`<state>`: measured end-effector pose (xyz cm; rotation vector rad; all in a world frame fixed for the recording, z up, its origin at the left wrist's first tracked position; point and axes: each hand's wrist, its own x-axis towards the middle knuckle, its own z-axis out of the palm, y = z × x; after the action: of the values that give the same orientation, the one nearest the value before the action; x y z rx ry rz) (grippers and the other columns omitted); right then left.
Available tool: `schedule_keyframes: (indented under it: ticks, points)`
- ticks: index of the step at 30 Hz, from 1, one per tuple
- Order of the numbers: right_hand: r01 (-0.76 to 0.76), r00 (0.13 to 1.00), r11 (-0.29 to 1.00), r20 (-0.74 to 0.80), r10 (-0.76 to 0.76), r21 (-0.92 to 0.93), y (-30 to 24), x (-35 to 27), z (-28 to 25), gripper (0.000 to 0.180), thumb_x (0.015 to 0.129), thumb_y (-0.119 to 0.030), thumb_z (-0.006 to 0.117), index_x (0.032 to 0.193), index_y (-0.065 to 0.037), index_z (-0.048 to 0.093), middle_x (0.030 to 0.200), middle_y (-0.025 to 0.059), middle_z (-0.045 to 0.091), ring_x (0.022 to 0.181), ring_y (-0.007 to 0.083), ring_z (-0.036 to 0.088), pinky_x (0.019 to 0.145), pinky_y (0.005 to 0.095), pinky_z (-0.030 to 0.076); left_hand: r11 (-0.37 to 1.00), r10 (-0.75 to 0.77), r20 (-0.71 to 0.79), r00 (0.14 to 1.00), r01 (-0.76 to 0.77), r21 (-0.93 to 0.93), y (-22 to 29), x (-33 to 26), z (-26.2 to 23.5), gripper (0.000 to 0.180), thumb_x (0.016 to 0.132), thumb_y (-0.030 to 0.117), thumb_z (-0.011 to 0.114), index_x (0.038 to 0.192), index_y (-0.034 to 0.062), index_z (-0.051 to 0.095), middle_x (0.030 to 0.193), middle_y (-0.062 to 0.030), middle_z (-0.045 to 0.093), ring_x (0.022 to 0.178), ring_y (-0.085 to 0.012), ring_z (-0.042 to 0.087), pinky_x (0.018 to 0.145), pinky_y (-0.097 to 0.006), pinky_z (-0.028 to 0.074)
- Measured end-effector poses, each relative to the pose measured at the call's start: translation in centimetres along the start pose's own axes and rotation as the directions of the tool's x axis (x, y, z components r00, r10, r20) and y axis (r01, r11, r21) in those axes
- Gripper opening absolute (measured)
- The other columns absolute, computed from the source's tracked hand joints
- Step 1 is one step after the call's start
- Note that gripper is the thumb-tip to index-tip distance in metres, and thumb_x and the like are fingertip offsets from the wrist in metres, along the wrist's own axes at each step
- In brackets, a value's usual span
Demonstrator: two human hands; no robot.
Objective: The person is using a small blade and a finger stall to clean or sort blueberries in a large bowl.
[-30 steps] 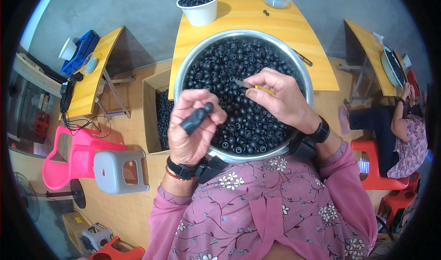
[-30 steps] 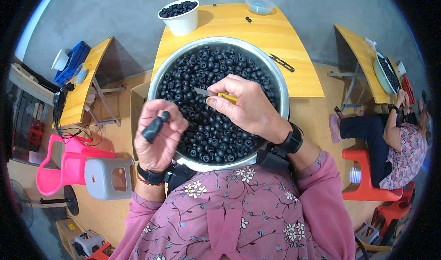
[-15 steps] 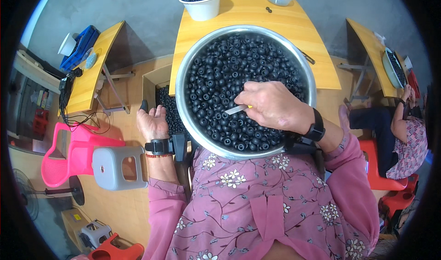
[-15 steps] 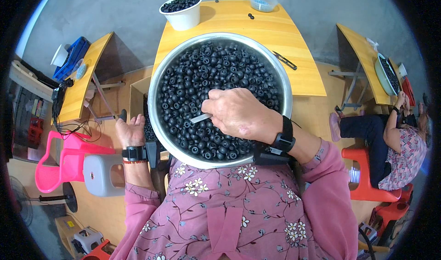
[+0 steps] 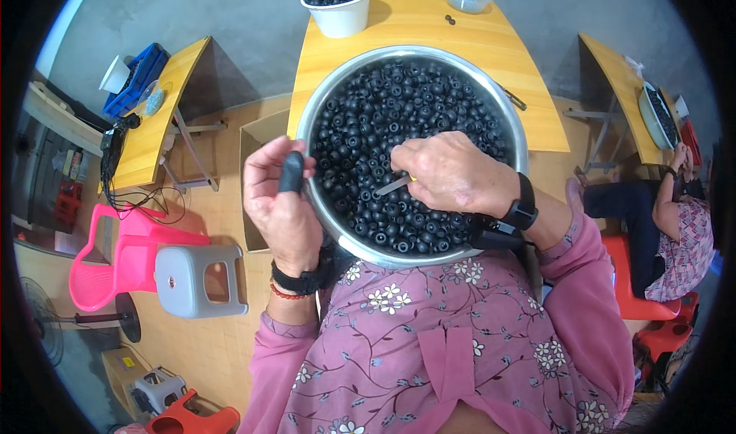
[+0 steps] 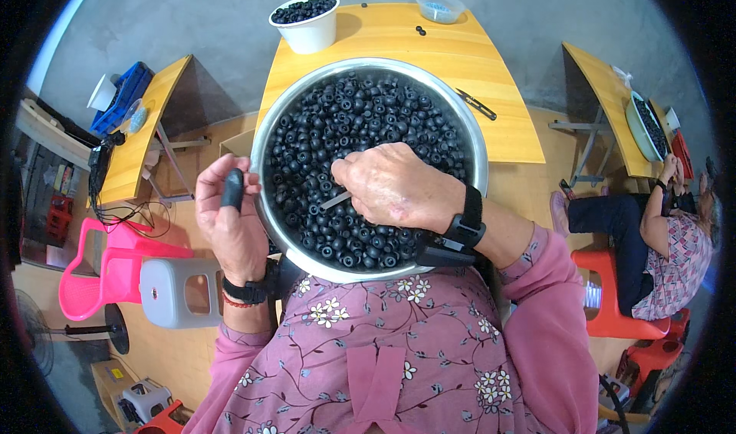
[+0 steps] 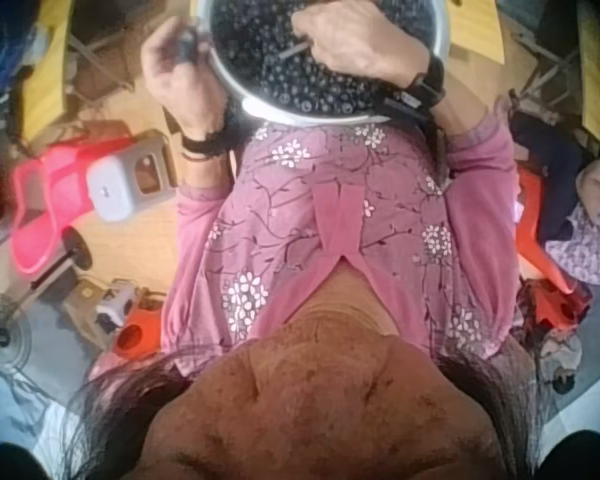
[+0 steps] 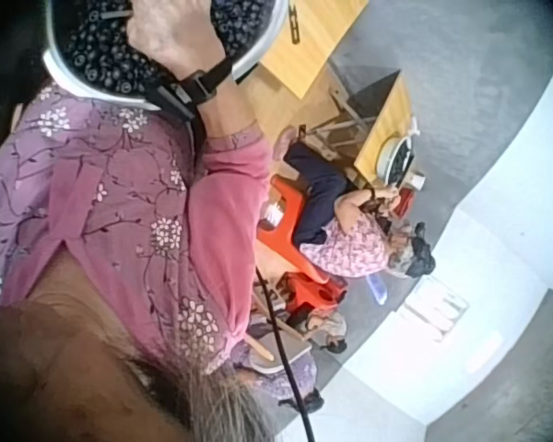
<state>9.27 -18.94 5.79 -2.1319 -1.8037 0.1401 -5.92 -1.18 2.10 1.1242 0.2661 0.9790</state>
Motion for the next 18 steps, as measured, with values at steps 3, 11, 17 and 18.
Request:
schedule_keyframes:
  ticks: [3,11,17,18]
  points:
    - [-0.006,0.999,1.0,-0.05,0.005,-0.004,0.1,-0.08,0.07,0.01,0.079,-0.008,0.064,0.085,-0.002,0.059,0.082,0.0135,0.066,0.08,0.0349,0.068,0.069,0.0464,0.055,0.994,-0.045,0.102,0.994,0.035,0.099,0.18,-0.82,0.93,0.021,0.097,0.003,0.059,0.118,0.0012,0.06,0.109,-0.0117,0.069,0.084,-0.0139,0.064,0.08,-0.026,0.052]
    - [0.045,0.999,0.998,0.032,-0.043,-0.053,0.25,-0.28,-0.35,0.01,0.08,-0.008,0.066,0.087,-0.004,0.061,0.086,0.0113,0.065,0.08,0.0323,0.068,0.067,0.0446,0.055,0.981,-0.121,0.134,0.983,0.098,0.167,-0.33,-0.97,1.18,0.018,0.095,-0.002,0.063,0.112,0.0007,0.062,0.104,-0.008,0.069,0.093,-0.0104,0.064,0.08,-0.024,0.055]
    - [0.044,0.999,0.999,-0.013,-0.043,0.012,0.62,-0.17,0.0,0.012,0.08,-0.01,0.068,0.088,-0.004,0.062,0.085,0.0116,0.065,0.081,0.0332,0.068,0.071,0.0457,0.054,0.937,-0.139,0.245,0.96,0.047,0.347,-0.1,-1.06,1.33,0.021,0.092,0.003,0.068,0.112,0.0012,0.063,0.099,-0.0074,0.07,0.081,-0.008,0.061,0.075,-0.022,0.05]
    - [0.044,0.999,0.999,-0.012,-0.044,0.012,0.67,-0.17,0.03,0.012,0.08,-0.01,0.068,0.088,-0.004,0.062,0.085,0.0116,0.065,0.081,0.0332,0.068,0.071,0.0457,0.054,0.937,-0.139,0.245,0.96,0.047,0.346,-0.18,-1.06,1.32,0.021,0.092,0.003,0.068,0.112,0.0012,0.063,0.099,-0.0074,0.07,0.081,-0.008,0.061,0.075,-0.022,0.05]
